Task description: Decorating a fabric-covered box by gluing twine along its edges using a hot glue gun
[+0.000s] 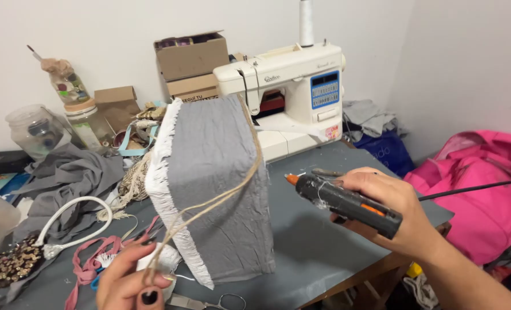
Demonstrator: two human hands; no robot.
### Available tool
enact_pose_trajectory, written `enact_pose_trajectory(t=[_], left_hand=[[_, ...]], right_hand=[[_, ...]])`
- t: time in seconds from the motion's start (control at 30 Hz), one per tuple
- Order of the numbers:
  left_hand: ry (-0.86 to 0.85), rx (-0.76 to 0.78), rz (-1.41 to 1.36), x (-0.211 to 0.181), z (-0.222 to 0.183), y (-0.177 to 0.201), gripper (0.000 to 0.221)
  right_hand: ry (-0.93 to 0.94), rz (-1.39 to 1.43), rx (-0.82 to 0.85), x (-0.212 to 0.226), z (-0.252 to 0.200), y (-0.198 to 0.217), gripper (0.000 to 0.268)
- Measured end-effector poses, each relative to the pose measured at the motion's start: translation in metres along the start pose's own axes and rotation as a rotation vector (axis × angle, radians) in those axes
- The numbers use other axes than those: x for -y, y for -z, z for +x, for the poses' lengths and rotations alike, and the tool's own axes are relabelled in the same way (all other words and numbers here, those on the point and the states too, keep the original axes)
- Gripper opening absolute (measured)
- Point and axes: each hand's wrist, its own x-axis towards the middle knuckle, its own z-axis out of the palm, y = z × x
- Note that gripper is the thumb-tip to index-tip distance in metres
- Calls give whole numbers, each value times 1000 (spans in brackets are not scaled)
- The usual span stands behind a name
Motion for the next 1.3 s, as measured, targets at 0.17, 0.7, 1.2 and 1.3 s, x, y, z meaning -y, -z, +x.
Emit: enact_pose_trajectory(t=[0.17, 0.7, 1.2, 1.3], left_hand=[[65, -41, -143, -24, 8, -7, 33], [-6, -56, -271, 9, -8, -18, 40], [104, 51, -264, 9, -13, -7, 48], [81, 94, -287, 18, -13, -6, 47]], right_hand=[[13, -8, -37, 3, 15, -11, 31], [-48, -64, -49, 4, 31, -21, 22], [-19, -54, -45, 4, 35, -22, 19], [-6, -46, -43, 6, 35, -22, 19]])
